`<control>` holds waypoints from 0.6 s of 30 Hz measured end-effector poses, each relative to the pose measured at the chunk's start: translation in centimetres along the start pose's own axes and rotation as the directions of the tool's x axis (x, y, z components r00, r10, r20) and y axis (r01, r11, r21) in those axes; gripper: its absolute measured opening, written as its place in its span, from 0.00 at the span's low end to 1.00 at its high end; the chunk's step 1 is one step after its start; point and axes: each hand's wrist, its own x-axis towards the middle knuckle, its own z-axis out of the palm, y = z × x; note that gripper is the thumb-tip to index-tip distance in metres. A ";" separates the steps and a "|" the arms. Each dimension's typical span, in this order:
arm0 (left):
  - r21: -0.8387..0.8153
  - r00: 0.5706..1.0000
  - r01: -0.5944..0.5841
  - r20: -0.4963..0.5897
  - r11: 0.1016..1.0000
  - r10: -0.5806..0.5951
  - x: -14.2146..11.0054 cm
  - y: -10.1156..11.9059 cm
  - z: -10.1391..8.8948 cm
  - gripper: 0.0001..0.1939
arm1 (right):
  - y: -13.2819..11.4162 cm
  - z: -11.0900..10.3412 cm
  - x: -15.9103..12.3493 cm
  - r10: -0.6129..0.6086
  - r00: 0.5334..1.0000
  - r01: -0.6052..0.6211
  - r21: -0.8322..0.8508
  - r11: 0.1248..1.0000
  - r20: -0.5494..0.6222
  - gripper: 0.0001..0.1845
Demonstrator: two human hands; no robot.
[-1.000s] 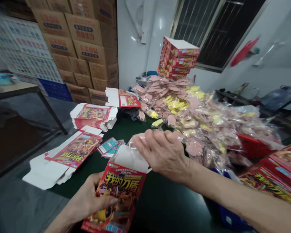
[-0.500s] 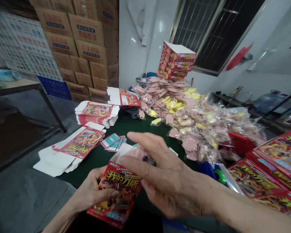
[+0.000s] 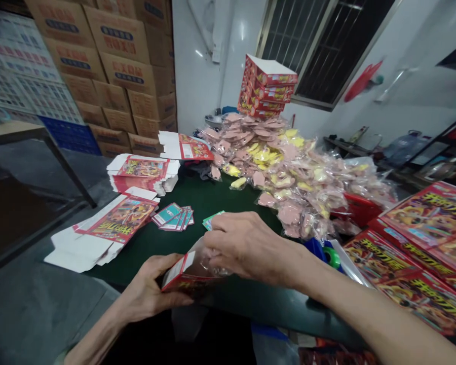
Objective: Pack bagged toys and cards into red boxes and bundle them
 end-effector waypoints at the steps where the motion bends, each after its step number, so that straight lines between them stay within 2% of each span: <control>1: -0.081 0.999 0.027 0.032 0.996 -0.025 0.1 -0.1 0.1 0.17 | 0.1 -0.1 0.1 -0.028 0.999 0.029 -0.032 0.999 0.016 0.06; 3: -0.221 0.997 0.061 0.052 0.973 -0.051 0.4 -0.4 0.3 0.17 | 0.1 -0.1 0.3 -0.026 1.000 0.026 -0.081 0.996 0.007 0.09; 5: -0.301 0.997 0.079 0.019 0.950 -0.077 0.6 -0.6 0.5 0.17 | 0.1 -0.2 0.2 0.034 0.999 -0.036 -0.098 0.995 -0.027 0.12; 8: -0.313 0.993 0.096 -0.031 0.945 -0.112 0.8 -0.5 0.7 0.17 | 0.2 -0.2 0.0 0.162 0.982 -0.175 -0.140 0.975 -0.102 0.38; 9: -0.302 0.993 0.098 -0.034 0.948 -0.113 0.9 -0.4 0.7 0.17 | 0.2 -0.1 -0.1 0.205 0.969 -0.226 -0.161 0.961 -0.139 0.42; 10: -0.282 0.994 0.094 -0.034 0.955 -0.108 0.9 -0.2 0.6 0.18 | 0.1 0.1 -0.1 0.241 0.953 -0.273 -0.181 0.945 -0.181 0.42; 12: -0.217 0.995 0.082 -0.044 0.973 -0.094 1.1 0.2 0.4 0.18 | -0.3 0.7 -0.1 0.290 0.927 -0.337 -0.192 0.922 -0.238 0.37; 15: -0.149 0.992 0.072 -0.090 0.986 -0.086 1.4 0.6 0.3 0.18 | -1.3 1.4 -0.4 0.262 0.931 -0.302 -0.136 0.944 -0.253 0.28; 18: -0.231 0.988 0.073 -0.119 0.970 -0.103 1.7 0.3 0.4 0.18 | -1.8 1.8 -1.2 0.228 0.883 -0.283 -0.078 0.956 -0.409 0.24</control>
